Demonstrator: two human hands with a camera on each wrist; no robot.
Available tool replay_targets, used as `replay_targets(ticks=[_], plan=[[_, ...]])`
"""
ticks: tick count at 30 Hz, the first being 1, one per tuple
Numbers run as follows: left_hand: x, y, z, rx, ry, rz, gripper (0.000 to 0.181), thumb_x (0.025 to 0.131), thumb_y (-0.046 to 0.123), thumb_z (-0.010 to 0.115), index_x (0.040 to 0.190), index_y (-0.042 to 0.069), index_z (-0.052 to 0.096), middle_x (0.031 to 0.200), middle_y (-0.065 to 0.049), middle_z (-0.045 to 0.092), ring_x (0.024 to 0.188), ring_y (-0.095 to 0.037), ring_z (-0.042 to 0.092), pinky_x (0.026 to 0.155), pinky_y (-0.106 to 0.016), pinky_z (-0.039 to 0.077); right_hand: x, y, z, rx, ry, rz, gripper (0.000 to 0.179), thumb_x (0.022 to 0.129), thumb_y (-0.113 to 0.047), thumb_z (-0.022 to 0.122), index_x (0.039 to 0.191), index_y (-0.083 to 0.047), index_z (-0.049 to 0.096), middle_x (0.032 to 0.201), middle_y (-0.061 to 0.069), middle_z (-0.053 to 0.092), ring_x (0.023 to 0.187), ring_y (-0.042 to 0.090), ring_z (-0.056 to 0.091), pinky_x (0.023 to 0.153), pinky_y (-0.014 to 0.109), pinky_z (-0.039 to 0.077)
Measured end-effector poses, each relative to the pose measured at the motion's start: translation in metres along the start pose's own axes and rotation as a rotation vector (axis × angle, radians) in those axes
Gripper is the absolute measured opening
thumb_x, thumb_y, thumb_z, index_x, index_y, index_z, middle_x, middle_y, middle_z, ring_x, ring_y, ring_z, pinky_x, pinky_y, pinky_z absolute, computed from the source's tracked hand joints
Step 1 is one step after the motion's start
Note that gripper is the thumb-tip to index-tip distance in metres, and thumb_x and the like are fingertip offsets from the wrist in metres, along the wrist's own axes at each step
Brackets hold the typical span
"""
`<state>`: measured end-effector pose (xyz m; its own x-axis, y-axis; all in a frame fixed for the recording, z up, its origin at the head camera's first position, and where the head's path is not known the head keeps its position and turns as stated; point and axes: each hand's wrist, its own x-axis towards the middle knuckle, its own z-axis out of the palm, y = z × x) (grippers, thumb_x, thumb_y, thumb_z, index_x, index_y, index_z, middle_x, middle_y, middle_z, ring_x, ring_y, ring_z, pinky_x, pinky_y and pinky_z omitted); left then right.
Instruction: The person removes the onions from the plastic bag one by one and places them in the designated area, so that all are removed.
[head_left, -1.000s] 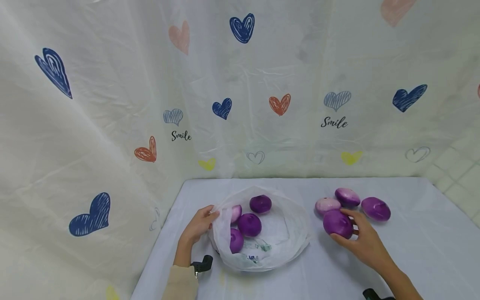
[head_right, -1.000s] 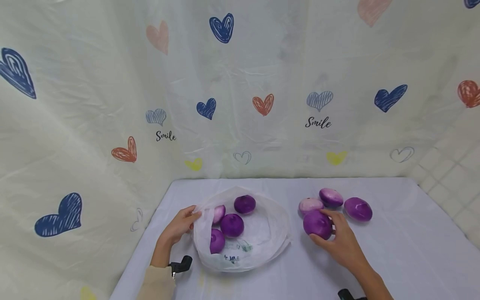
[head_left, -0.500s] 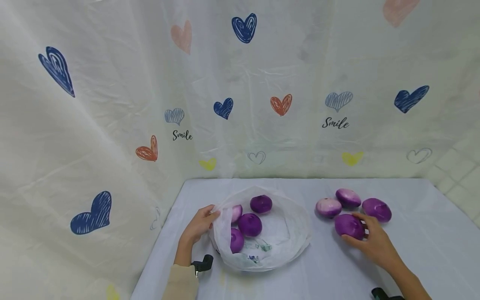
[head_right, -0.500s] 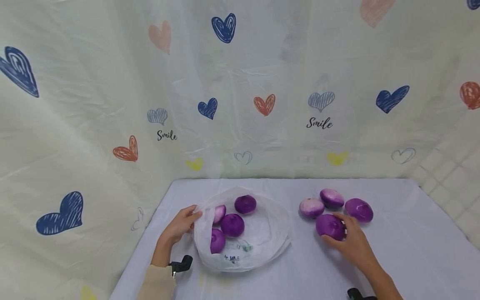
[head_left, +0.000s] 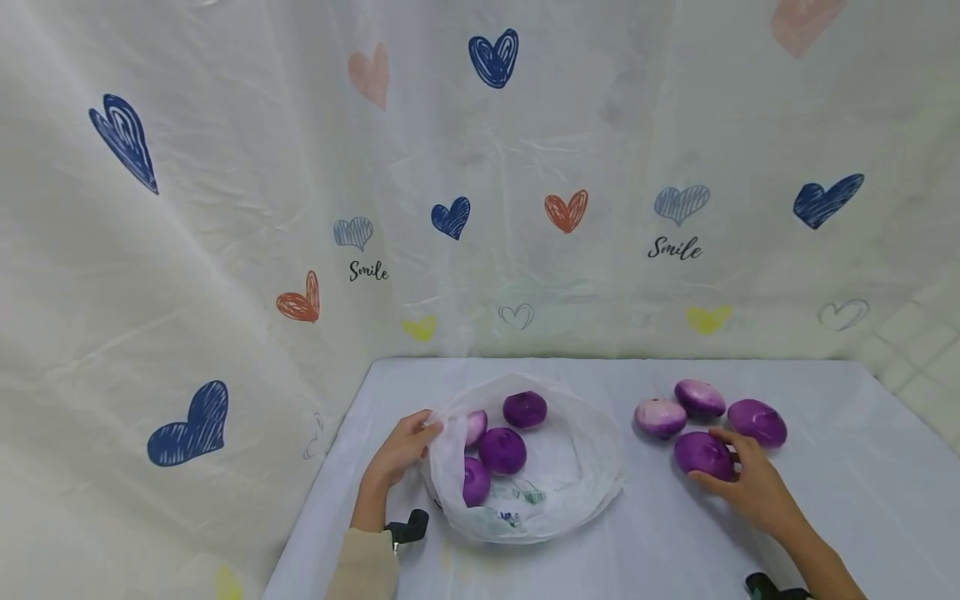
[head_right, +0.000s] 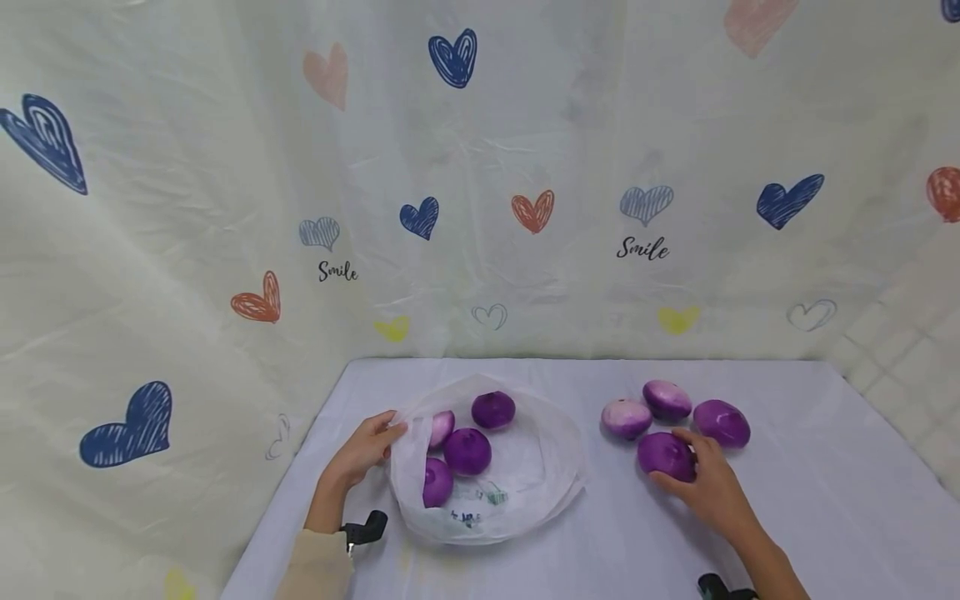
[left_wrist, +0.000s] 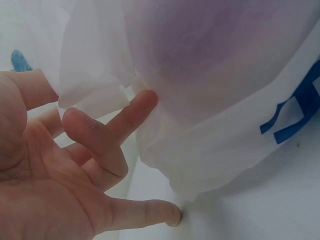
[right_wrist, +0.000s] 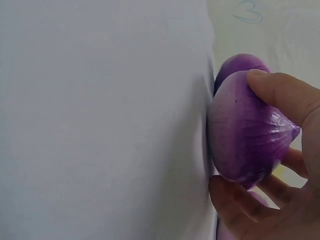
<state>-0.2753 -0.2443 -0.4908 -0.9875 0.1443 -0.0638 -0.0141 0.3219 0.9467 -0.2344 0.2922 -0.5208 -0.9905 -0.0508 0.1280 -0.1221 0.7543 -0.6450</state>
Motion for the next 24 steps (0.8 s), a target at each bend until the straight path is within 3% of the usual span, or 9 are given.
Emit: replay_targets(ticks=[5,10,24], plan=[[0.0,0.001,0.001,-0.011,0.0,-0.005,0.027,0.104,0.022,0.06,0.125,0.006,0.064,0.076,-0.001,0.048,0.063,-0.014,0.041,0.059,-0.027,0.036,0.005,0.004,-0.003,-0.029,-0.025,0.037,0.095,0.09,-0.048,0.077,0.152,0.007,0.03,0.148,0.042,0.032,0.119,0.058,0.05,0.093,0.07,0.046],[0.001,0.0,0.0,-0.008,-0.007,-0.009,0.025,0.104,0.022,0.059,0.124,0.007,0.064,0.075,0.0,0.047,0.062,-0.012,0.041,0.059,-0.025,0.036,0.01,0.007,-0.007,-0.035,-0.006,0.016,0.093,0.09,-0.043,0.078,0.15,0.009,0.031,0.145,0.042,0.036,0.115,0.057,0.053,0.089,0.067,0.048],[0.001,0.0,0.0,-0.005,-0.01,-0.001,0.025,0.105,0.023,0.058,0.122,0.005,0.063,0.074,0.0,0.046,0.061,-0.012,0.04,0.059,-0.026,0.036,0.019,0.012,-0.007,-0.035,0.0,0.025,0.093,0.092,-0.042,0.076,0.152,0.011,0.028,0.147,0.046,0.032,0.121,0.061,0.048,0.094,0.071,0.043]])
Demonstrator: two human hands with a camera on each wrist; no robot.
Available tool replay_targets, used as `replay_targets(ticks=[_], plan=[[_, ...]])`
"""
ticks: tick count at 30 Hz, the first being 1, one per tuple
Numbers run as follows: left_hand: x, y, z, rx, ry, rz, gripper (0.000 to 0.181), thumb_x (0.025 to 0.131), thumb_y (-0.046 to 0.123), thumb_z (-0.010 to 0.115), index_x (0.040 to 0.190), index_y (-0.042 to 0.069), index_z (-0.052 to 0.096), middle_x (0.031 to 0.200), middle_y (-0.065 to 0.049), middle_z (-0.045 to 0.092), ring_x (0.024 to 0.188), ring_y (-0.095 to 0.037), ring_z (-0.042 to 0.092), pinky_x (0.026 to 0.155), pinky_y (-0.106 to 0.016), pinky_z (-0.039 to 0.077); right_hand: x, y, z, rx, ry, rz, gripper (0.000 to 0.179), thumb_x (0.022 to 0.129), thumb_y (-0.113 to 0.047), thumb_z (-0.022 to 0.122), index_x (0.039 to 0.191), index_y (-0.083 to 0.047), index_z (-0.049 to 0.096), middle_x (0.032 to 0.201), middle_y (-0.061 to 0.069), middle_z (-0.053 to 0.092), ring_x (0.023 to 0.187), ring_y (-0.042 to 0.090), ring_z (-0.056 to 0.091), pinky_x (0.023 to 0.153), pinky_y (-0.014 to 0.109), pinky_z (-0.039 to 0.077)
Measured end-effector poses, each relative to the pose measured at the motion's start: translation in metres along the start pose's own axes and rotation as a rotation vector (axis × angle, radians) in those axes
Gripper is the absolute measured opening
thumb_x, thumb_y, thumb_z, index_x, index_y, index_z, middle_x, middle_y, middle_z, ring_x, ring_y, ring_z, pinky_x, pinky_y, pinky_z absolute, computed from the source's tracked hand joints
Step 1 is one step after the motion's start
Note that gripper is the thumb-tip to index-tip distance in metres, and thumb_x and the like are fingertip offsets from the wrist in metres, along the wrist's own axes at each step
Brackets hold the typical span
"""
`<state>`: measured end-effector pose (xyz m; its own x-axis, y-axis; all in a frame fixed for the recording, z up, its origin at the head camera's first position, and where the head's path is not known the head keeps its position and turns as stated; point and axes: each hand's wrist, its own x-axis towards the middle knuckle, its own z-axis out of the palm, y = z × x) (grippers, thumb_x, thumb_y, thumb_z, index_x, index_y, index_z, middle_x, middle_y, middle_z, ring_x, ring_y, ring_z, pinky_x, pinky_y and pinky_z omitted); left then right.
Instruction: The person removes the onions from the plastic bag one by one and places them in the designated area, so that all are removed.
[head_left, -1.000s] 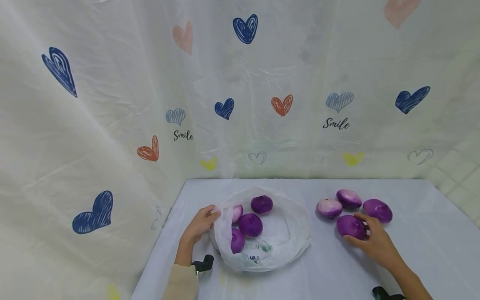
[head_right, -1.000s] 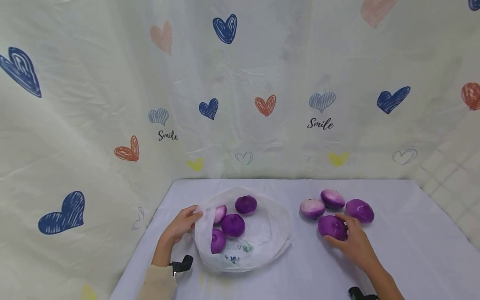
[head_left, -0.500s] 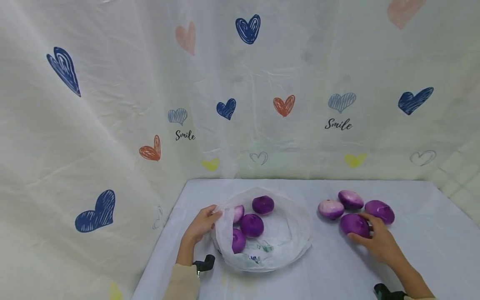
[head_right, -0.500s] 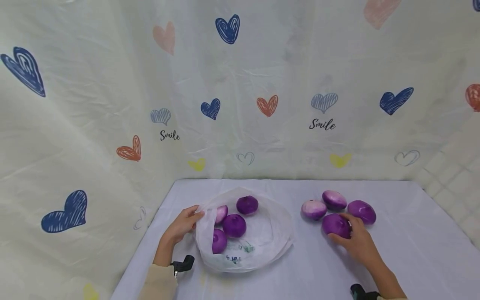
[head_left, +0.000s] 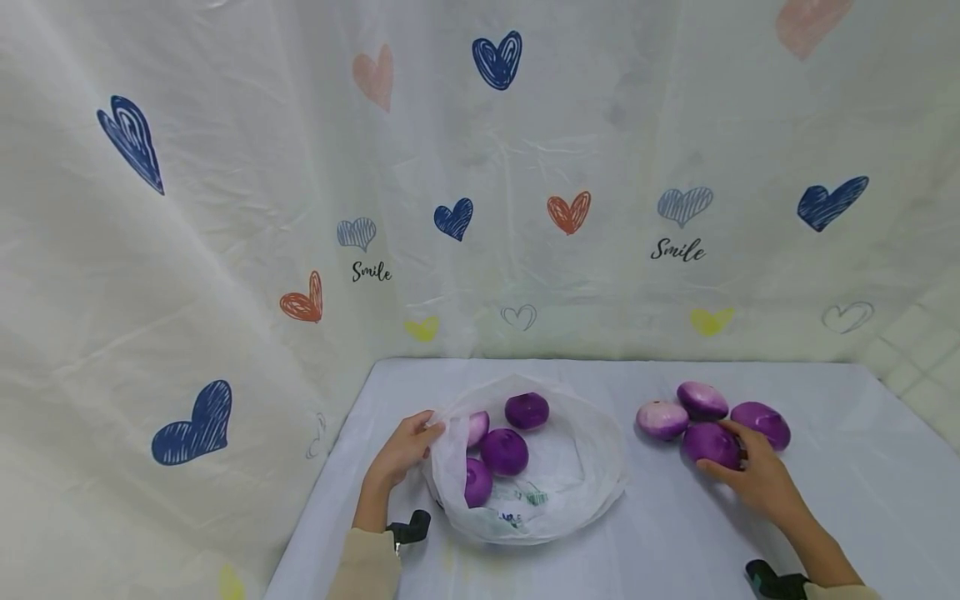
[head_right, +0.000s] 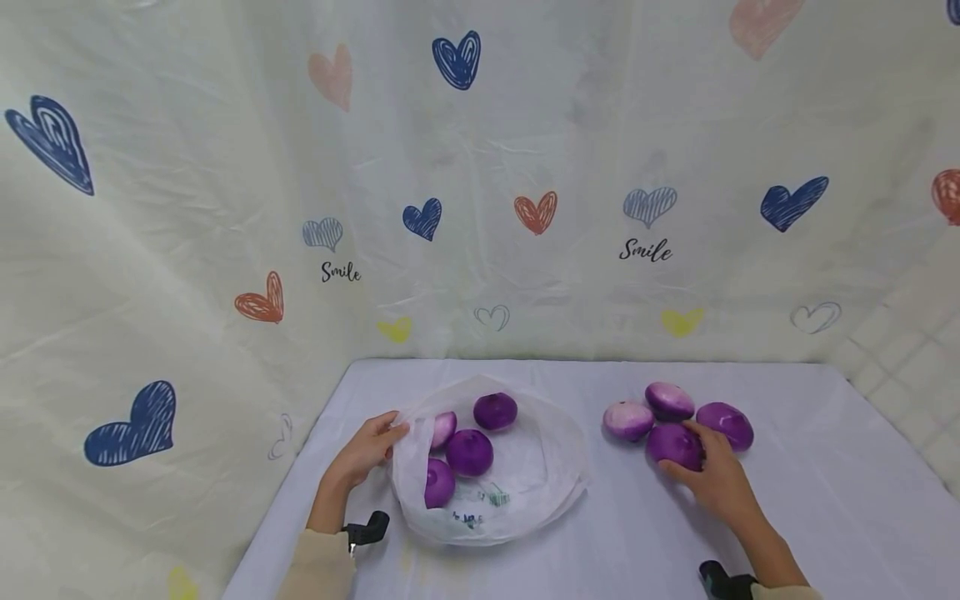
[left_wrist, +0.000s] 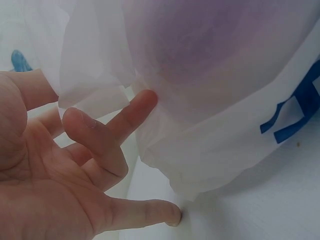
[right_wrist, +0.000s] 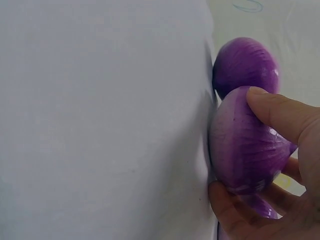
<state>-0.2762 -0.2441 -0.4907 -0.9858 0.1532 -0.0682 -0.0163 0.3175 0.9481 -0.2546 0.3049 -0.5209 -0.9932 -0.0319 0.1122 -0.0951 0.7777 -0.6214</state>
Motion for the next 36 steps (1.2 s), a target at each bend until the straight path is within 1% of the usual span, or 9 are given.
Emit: replay_targets(ticks=[6,13,18,21,24,27,32,34,36], plan=[[0.0,-0.002,-0.001,0.012,0.0,-0.002,0.024,0.105,0.023,0.058,0.123,0.007,0.064,0.072,0.001,0.046,0.06,-0.012,0.041,0.058,-0.024,0.036,0.002,0.001,-0.001,-0.007,0.0,-0.015,0.093,0.091,-0.04,0.077,0.151,0.012,0.029,0.145,0.046,0.035,0.119,0.062,0.05,0.093,0.07,0.045],[-0.001,-0.002,-0.002,0.011,0.001,-0.001,0.023,0.105,0.021,0.057,0.122,0.007,0.064,0.071,0.002,0.045,0.06,-0.013,0.04,0.058,-0.024,0.036,-0.003,-0.001,-0.004,-0.008,0.023,-0.049,0.092,0.089,-0.036,0.081,0.149,0.013,0.032,0.142,0.046,0.038,0.113,0.06,0.055,0.09,0.068,0.048],[0.0,-0.003,-0.001,0.014,0.004,-0.003,0.023,0.105,0.022,0.057,0.121,0.007,0.064,0.071,0.002,0.046,0.061,-0.013,0.04,0.058,-0.024,0.036,-0.006,-0.001,-0.01,-0.024,-0.013,-0.024,0.094,0.09,-0.042,0.078,0.151,0.011,0.03,0.144,0.045,0.036,0.115,0.06,0.055,0.089,0.068,0.049],[0.0,-0.003,-0.001,0.011,0.007,-0.011,0.022,0.105,0.021,0.057,0.12,0.008,0.064,0.071,0.003,0.046,0.06,-0.013,0.04,0.058,-0.024,0.036,-0.009,-0.004,-0.015,-0.039,-0.008,-0.018,0.094,0.091,-0.045,0.076,0.152,0.011,0.03,0.144,0.046,0.035,0.118,0.062,0.051,0.088,0.069,0.049],[0.0,-0.003,-0.001,0.017,0.007,-0.003,0.022,0.105,0.022,0.057,0.12,0.007,0.064,0.071,0.003,0.046,0.06,-0.012,0.041,0.058,-0.023,0.036,-0.012,-0.011,-0.019,-0.051,0.052,-0.045,0.089,0.092,-0.042,0.076,0.15,0.011,0.034,0.141,0.045,0.036,0.118,0.063,0.047,0.088,0.07,0.049],[0.0,-0.003,-0.001,0.021,0.007,0.005,0.023,0.106,0.022,0.057,0.119,0.006,0.064,0.071,0.003,0.045,0.06,-0.012,0.041,0.057,-0.024,0.036,-0.015,-0.024,-0.022,-0.047,0.121,-0.088,0.084,0.092,-0.036,0.077,0.147,0.012,0.037,0.139,0.044,0.037,0.119,0.063,0.04,0.09,0.074,0.043],[0.0,-0.002,-0.001,0.016,0.011,-0.009,0.021,0.105,0.023,0.058,0.118,0.008,0.064,0.07,0.003,0.045,0.06,-0.012,0.041,0.059,-0.024,0.035,-0.018,-0.057,-0.021,-0.005,0.199,-0.174,0.078,0.089,-0.028,0.08,0.147,0.007,0.041,0.135,0.039,0.044,0.121,0.059,0.041,0.091,0.077,0.037],[0.0,-0.002,-0.001,0.017,0.009,-0.009,0.021,0.105,0.023,0.058,0.118,0.007,0.064,0.07,0.003,0.044,0.06,-0.013,0.041,0.059,-0.025,0.035,-0.018,-0.072,-0.017,0.021,0.228,-0.225,0.074,0.088,-0.023,0.082,0.146,0.003,0.046,0.136,0.034,0.047,0.121,0.052,0.046,0.098,0.066,0.042],[0.0,-0.002,-0.001,0.017,0.008,-0.007,0.021,0.105,0.022,0.058,0.118,0.007,0.064,0.07,0.002,0.044,0.06,-0.013,0.041,0.058,-0.025,0.035,-0.017,-0.087,-0.012,0.061,0.251,-0.29,0.068,0.086,-0.017,0.083,0.143,0.0,0.05,0.136,0.029,0.05,0.118,0.032,0.053,0.102,0.041,0.05]])
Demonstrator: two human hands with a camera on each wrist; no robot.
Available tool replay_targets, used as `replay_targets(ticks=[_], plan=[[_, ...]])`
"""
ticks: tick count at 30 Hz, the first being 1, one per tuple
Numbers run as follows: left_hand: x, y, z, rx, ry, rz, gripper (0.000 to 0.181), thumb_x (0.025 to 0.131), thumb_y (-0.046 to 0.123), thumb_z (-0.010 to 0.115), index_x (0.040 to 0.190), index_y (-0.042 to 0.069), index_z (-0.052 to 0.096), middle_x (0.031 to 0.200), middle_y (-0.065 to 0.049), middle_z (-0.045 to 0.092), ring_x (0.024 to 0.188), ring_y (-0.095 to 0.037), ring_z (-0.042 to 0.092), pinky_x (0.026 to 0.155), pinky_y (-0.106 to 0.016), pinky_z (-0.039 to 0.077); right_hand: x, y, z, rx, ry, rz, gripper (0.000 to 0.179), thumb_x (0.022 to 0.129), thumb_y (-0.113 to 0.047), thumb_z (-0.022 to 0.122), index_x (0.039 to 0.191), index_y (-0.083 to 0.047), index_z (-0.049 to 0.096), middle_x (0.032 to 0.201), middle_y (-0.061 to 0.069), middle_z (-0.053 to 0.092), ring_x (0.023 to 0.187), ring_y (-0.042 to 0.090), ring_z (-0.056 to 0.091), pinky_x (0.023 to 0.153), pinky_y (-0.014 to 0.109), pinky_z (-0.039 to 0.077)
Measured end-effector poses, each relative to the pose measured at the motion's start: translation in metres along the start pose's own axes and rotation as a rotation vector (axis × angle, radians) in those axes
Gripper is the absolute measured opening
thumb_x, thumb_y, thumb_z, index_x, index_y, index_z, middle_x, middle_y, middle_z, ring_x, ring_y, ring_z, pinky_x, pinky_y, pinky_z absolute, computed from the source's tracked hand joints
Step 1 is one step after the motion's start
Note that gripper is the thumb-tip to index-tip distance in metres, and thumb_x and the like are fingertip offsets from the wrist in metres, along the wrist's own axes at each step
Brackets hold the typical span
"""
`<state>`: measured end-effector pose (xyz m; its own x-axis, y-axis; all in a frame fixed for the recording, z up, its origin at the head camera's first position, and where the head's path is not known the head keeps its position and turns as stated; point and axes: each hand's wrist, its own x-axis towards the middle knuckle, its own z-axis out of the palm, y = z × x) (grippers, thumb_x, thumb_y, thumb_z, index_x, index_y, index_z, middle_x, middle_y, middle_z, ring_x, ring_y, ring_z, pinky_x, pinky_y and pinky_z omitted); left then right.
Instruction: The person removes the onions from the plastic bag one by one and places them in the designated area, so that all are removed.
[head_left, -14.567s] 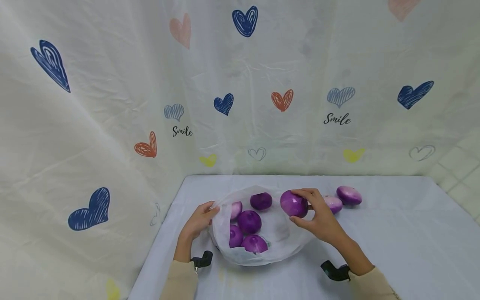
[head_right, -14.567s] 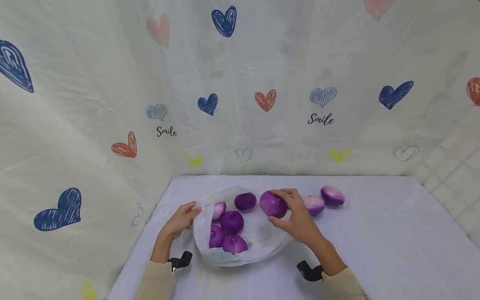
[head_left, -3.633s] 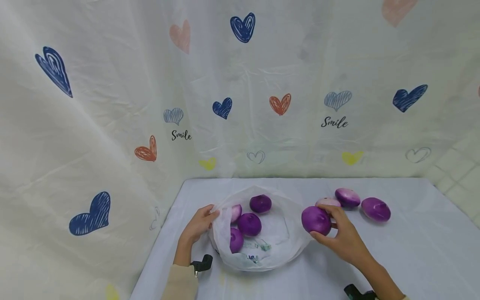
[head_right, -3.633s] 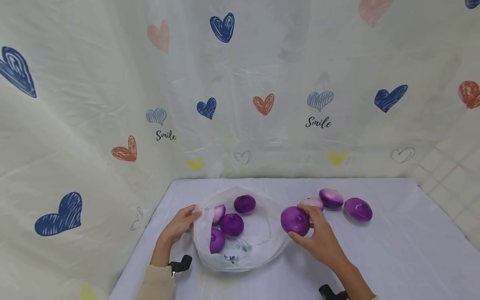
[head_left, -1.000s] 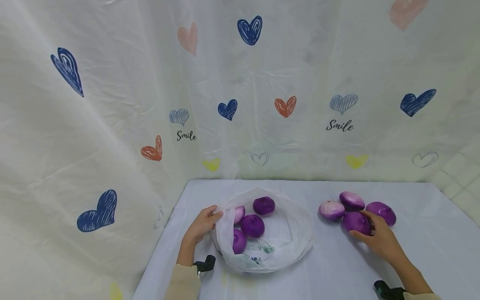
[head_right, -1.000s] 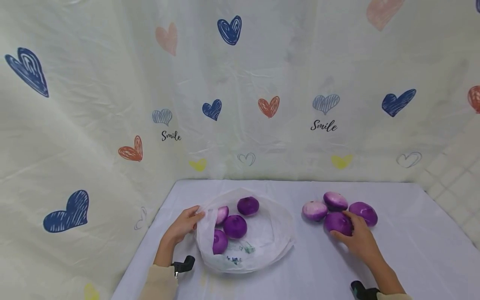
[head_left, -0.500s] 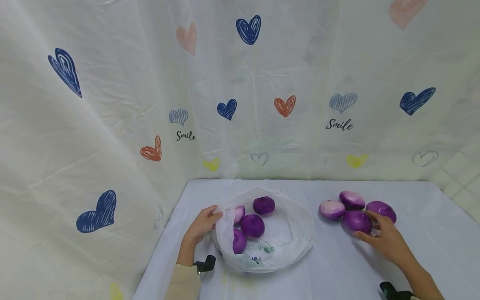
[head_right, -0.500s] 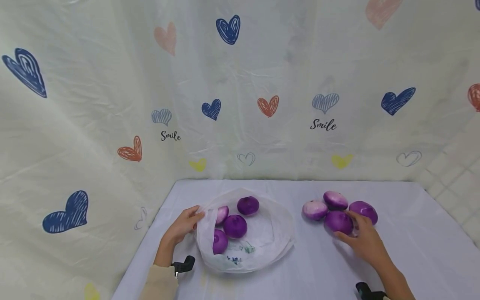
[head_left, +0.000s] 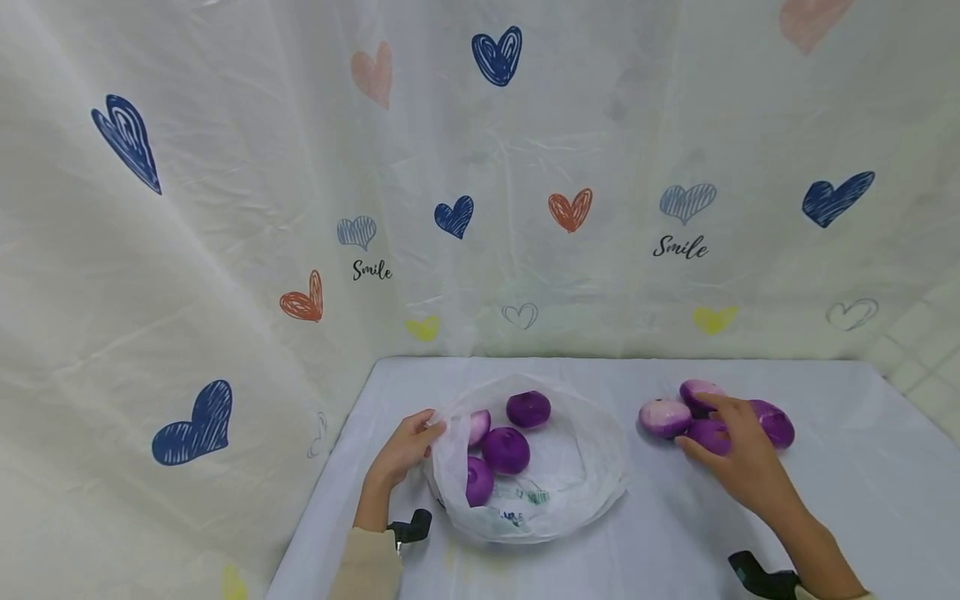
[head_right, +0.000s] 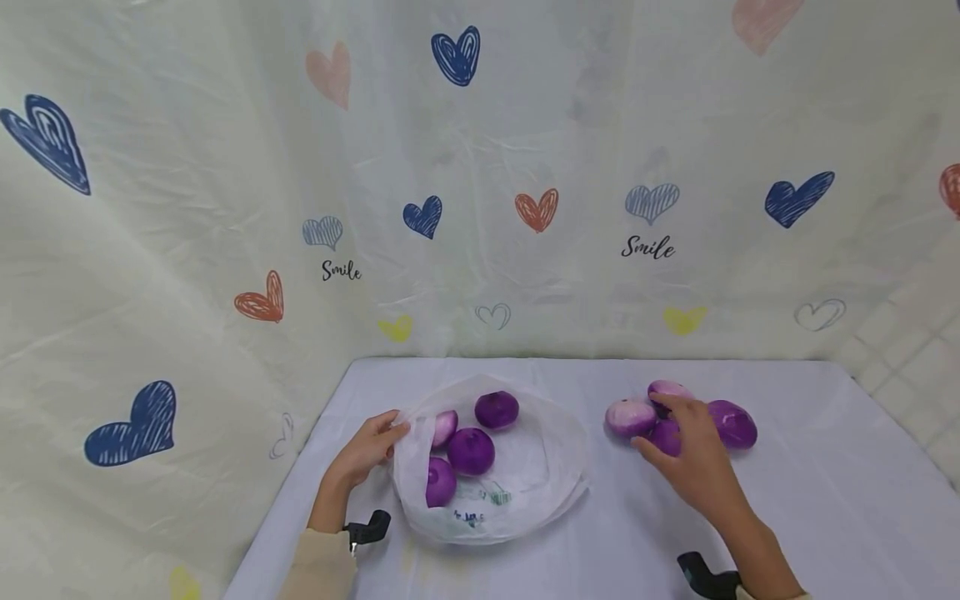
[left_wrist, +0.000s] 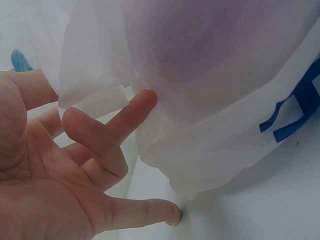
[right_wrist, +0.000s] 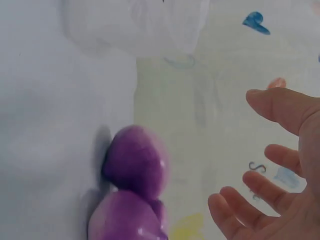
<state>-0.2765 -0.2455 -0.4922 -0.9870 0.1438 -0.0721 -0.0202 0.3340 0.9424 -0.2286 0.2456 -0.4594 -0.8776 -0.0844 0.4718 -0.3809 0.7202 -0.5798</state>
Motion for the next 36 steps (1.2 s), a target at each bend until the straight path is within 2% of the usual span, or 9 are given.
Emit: replay_targets(ticks=[1,3,5,8,11,14,23,28,36], plan=[[0.0,0.0,0.0,0.0,-0.001,0.001,0.021,0.105,0.022,0.058,0.118,0.007,0.064,0.07,0.002,0.044,0.06,-0.013,0.041,0.058,-0.025,0.035,0.001,-0.008,0.004,0.026,0.005,-0.028,0.066,0.085,-0.015,0.084,0.141,-0.002,0.052,0.136,0.026,0.051,0.118,0.021,0.054,0.1,0.028,0.05],[0.0,0.0,0.0,-0.002,-0.001,0.002,0.022,0.105,0.023,0.058,0.118,0.006,0.064,0.071,0.002,0.045,0.06,-0.012,0.041,0.058,-0.025,0.035,0.003,-0.021,0.015,0.087,0.003,-0.079,0.063,0.084,-0.011,0.084,0.139,-0.004,0.054,0.133,0.021,0.053,0.114,-0.001,0.05,0.094,0.004,0.042],[0.0,0.0,0.0,-0.006,0.0,-0.002,0.022,0.105,0.023,0.059,0.119,0.007,0.064,0.072,0.002,0.046,0.06,-0.012,0.041,0.059,-0.024,0.035,0.004,-0.033,0.027,0.144,-0.011,-0.121,0.062,0.083,-0.007,0.084,0.137,-0.005,0.055,0.13,0.016,0.054,0.11,-0.015,0.043,0.09,-0.004,0.036],[0.001,0.0,0.0,-0.01,-0.001,0.002,0.025,0.104,0.023,0.059,0.123,0.007,0.064,0.074,0.001,0.047,0.062,-0.012,0.041,0.059,-0.025,0.036,0.006,-0.048,0.048,0.186,-0.049,-0.165,0.061,0.084,-0.008,0.084,0.137,-0.009,0.056,0.129,0.011,0.055,0.111,-0.015,0.044,0.09,0.004,0.045],[0.0,0.0,0.001,-0.015,-0.001,0.01,0.028,0.104,0.023,0.059,0.125,0.005,0.064,0.076,0.001,0.048,0.063,-0.013,0.041,0.059,-0.026,0.036,0.008,-0.06,0.069,0.209,-0.095,-0.2,0.06,0.084,-0.011,0.084,0.137,-0.012,0.056,0.13,0.009,0.057,0.112,-0.005,0.049,0.087,0.021,0.055],[0.0,0.001,0.001,-0.019,0.004,0.016,0.029,0.105,0.023,0.059,0.126,0.004,0.063,0.076,0.0,0.048,0.063,-0.014,0.041,0.058,-0.026,0.035,0.01,-0.073,0.089,0.244,-0.153,-0.215,0.06,0.084,-0.014,0.084,0.137,-0.016,0.056,0.131,0.007,0.056,0.112,0.004,0.053,0.085,0.031,0.057],[0.001,-0.001,0.001,-0.021,-0.002,0.02,0.024,0.104,0.02,0.059,0.121,0.004,0.064,0.075,0.001,0.048,0.062,-0.012,0.041,0.057,-0.024,0.035,0.018,-0.098,0.136,0.34,-0.302,-0.159,0.063,0.085,-0.019,0.084,0.141,-0.018,0.053,0.135,0.011,0.055,0.115,0.024,0.057,0.091,0.039,0.057],[0.0,-0.001,0.001,-0.022,0.001,0.017,0.025,0.104,0.02,0.059,0.123,0.005,0.064,0.075,0.001,0.048,0.062,-0.012,0.04,0.057,-0.024,0.035,0.023,-0.102,0.157,0.379,-0.346,-0.136,0.064,0.086,-0.021,0.083,0.141,-0.009,0.053,0.139,0.011,0.054,0.119,0.036,0.056,0.093,0.046,0.055],[0.001,-0.001,0.001,-0.023,0.006,0.009,0.025,0.104,0.019,0.059,0.123,0.005,0.065,0.073,0.001,0.047,0.061,-0.012,0.04,0.056,-0.023,0.035,0.029,-0.1,0.187,0.358,-0.394,-0.044,0.066,0.085,-0.02,0.085,0.141,-0.007,0.054,0.139,0.013,0.053,0.123,0.032,0.055,0.095,0.049,0.055]])
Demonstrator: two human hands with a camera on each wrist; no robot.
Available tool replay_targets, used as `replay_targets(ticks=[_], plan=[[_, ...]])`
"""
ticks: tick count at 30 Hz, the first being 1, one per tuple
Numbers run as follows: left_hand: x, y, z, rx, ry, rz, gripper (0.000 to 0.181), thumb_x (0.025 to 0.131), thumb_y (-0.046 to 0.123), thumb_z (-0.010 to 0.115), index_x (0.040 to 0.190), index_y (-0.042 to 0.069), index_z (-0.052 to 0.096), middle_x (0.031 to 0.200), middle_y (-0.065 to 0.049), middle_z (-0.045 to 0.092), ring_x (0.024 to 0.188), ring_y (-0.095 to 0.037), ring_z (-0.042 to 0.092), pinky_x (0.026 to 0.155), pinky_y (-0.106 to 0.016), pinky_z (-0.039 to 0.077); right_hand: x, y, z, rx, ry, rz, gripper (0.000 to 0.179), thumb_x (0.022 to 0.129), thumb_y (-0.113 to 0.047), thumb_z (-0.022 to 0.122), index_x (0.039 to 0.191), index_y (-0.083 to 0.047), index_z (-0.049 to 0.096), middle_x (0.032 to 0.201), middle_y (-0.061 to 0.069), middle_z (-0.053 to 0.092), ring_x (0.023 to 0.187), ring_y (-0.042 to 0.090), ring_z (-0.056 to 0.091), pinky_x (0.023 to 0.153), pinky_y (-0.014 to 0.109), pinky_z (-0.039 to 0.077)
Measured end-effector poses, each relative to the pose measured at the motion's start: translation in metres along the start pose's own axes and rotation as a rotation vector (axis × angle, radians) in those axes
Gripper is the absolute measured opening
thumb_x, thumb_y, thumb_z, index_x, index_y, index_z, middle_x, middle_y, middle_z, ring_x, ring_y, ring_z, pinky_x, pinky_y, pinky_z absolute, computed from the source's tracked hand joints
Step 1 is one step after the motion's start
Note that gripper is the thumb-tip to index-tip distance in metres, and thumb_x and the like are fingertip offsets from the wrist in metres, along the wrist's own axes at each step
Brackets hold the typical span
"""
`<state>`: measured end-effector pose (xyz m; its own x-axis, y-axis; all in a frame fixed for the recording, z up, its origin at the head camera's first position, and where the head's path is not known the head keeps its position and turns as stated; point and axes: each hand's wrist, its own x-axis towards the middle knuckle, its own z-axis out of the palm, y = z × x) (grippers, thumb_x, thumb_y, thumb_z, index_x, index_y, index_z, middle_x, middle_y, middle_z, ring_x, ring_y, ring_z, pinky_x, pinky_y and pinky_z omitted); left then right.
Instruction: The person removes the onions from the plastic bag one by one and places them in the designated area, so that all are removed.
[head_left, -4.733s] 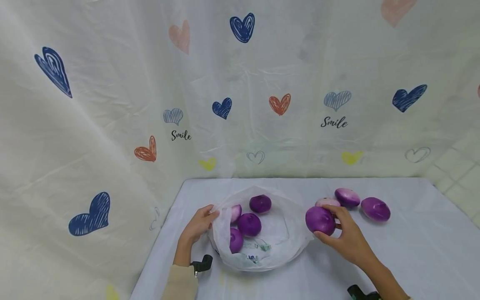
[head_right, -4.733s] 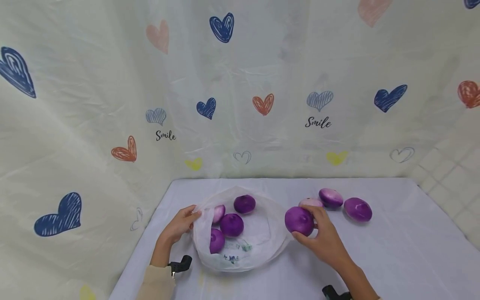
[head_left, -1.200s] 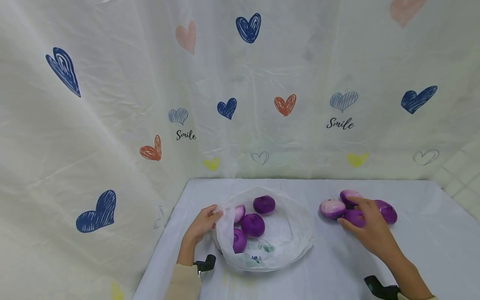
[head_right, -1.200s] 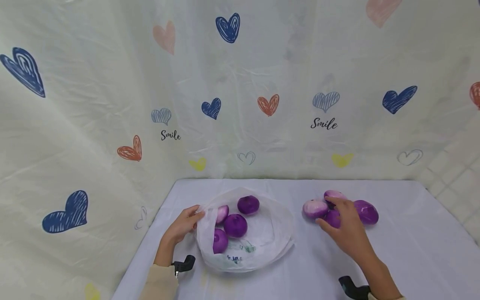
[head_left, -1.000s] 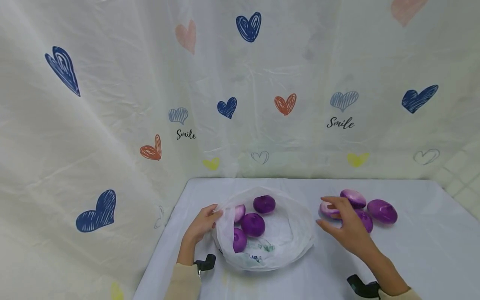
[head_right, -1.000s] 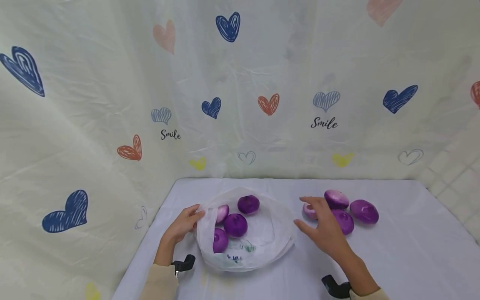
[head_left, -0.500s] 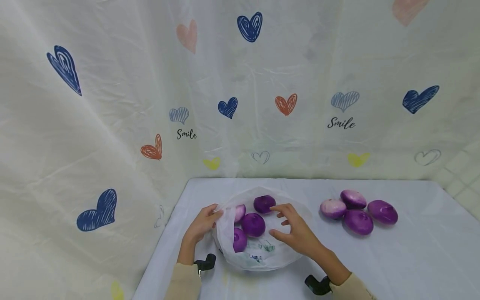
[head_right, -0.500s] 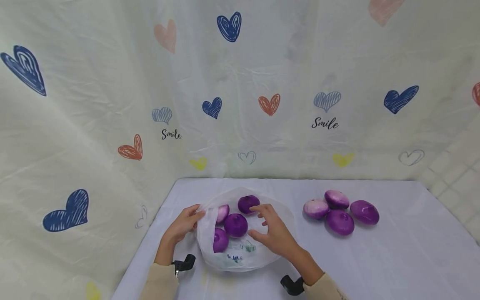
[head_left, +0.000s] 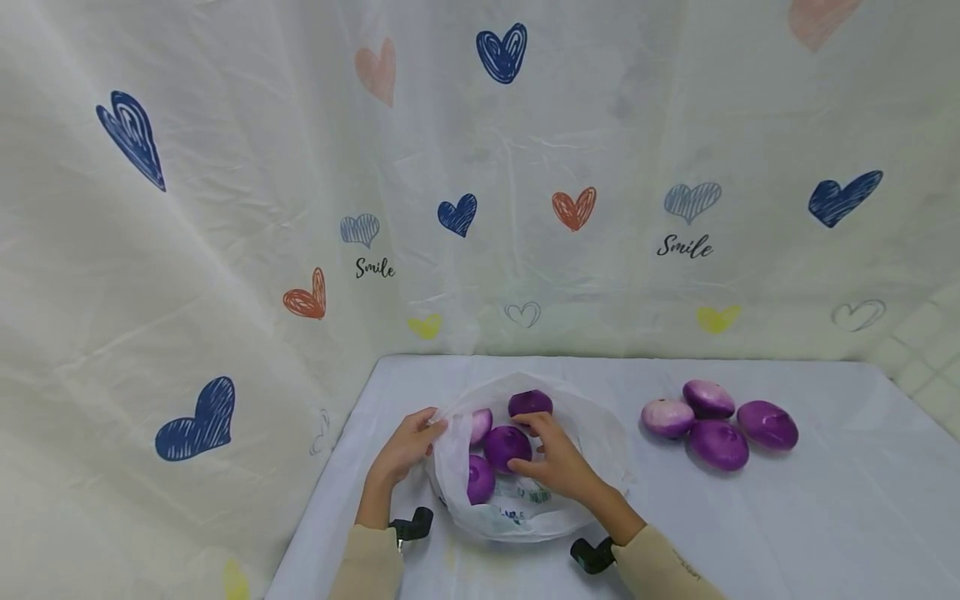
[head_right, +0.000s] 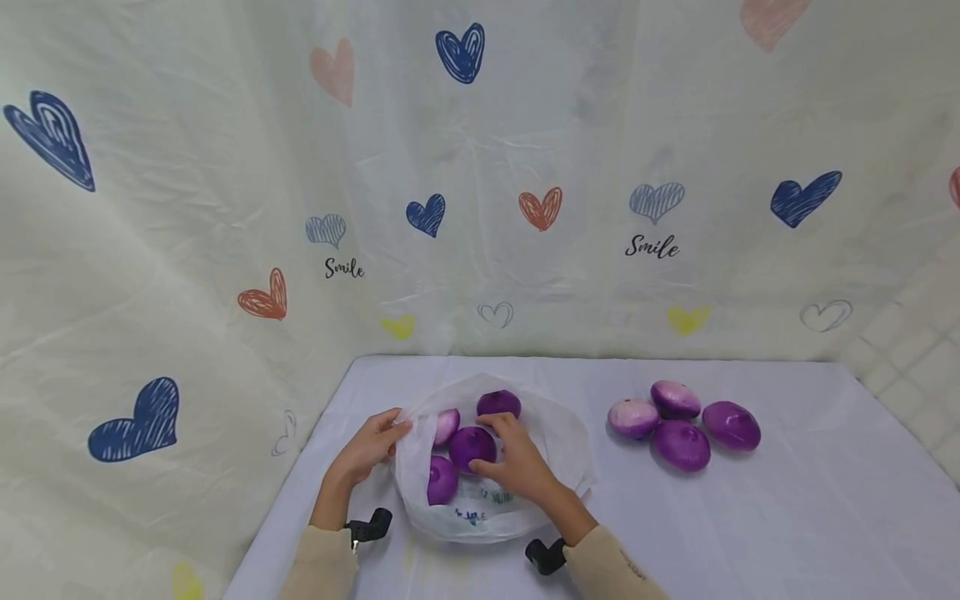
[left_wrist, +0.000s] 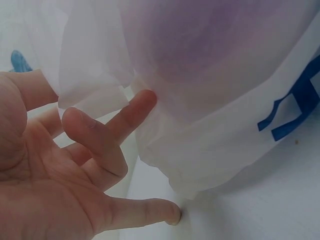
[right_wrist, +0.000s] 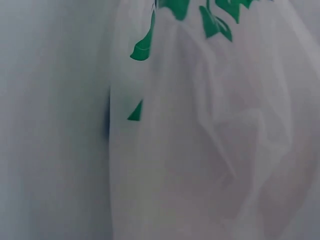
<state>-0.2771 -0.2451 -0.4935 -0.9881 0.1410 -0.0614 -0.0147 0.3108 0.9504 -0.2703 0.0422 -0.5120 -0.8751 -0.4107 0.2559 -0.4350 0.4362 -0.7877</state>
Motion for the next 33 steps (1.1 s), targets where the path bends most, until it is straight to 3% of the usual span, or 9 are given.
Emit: replay_targets(ticks=[7,19,33], plan=[[0.001,-0.001,0.0,-0.009,0.003,-0.012,0.026,0.104,0.02,0.059,0.126,0.006,0.065,0.074,0.001,0.049,0.061,-0.012,0.041,0.055,-0.023,0.035,0.005,0.004,0.011,-0.033,-0.006,0.02,0.065,0.082,-0.018,0.086,0.139,-0.008,0.057,0.136,0.013,0.054,0.118,0.027,0.056,0.099,0.049,0.053],[0.001,-0.002,0.0,-0.015,-0.006,-0.007,0.025,0.104,0.02,0.06,0.124,0.005,0.065,0.075,0.001,0.05,0.061,-0.012,0.04,0.056,-0.023,0.035,0.005,0.007,0.016,-0.053,-0.008,0.031,0.065,0.083,-0.015,0.086,0.14,-0.014,0.056,0.134,0.011,0.054,0.123,0.032,0.058,0.105,0.056,0.049],[0.001,0.0,0.0,-0.01,-0.007,0.001,0.023,0.104,0.018,0.059,0.12,0.004,0.064,0.073,0.002,0.048,0.06,-0.012,0.04,0.055,-0.022,0.034,0.003,0.005,0.012,-0.053,0.021,0.015,0.064,0.081,-0.015,0.087,0.138,-0.015,0.057,0.132,0.01,0.055,0.118,0.029,0.06,0.099,0.051,0.053]])
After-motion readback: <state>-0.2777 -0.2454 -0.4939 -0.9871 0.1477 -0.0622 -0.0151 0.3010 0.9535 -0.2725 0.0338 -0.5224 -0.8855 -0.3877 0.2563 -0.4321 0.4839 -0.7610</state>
